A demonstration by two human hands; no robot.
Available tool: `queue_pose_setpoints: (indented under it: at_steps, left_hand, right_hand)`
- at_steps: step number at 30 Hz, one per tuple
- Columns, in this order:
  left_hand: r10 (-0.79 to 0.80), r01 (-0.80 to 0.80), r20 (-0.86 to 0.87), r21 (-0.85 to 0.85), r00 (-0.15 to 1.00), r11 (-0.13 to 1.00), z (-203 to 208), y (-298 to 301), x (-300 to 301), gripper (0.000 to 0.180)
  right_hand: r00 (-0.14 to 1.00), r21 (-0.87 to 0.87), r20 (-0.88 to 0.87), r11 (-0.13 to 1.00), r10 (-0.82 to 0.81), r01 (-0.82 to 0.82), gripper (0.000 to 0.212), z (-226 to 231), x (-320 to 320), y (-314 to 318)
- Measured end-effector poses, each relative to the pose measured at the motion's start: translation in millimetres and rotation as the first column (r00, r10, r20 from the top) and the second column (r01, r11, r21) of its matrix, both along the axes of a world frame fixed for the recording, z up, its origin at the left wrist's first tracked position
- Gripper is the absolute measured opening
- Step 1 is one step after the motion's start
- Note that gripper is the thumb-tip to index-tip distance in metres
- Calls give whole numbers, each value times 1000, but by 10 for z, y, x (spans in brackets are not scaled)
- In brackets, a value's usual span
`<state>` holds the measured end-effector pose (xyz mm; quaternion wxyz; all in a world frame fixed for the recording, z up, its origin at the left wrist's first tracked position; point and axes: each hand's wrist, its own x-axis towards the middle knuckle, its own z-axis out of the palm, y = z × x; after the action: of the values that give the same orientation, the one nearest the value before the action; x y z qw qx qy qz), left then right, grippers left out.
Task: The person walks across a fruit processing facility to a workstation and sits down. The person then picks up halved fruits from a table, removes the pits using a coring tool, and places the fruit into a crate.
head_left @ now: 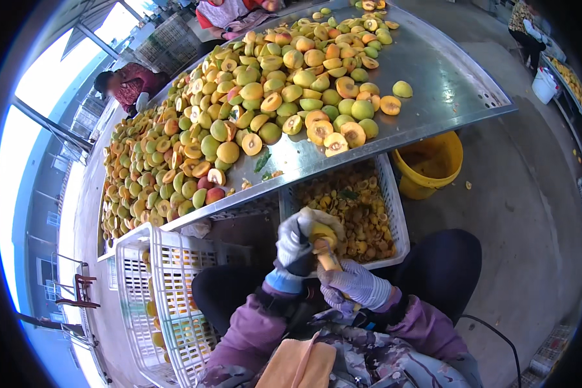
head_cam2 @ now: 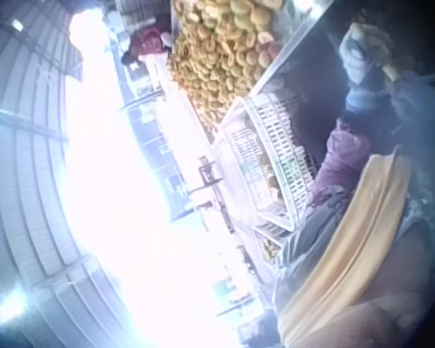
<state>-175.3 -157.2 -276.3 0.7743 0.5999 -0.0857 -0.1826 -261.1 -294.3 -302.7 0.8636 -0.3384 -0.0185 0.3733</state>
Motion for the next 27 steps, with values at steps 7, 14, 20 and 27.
queue_pose_setpoints:
  at_steps: [7,14,20,27]
  left_hand:
    - [202,-941,923,338,327,-24,796,2081,24,9]
    - [136,-574,716,645,684,-505,1338,2121,272,43]
    - [5,-548,551,827,834,124,260,1224,1940,56]
    - [-88,-399,389,904,917,-153,-272,453,2566,63]
  right_hand:
    - [679,-164,-671,953,-298,255,18,-570,104,90]
    - [783,-258,-461,907,-418,333,19,-608,160,57]
    - [849,-338,-288,877,-443,343,21,-462,211,-27]
    - [842,-495,-122,767,-526,408,21,-491,324,-138]
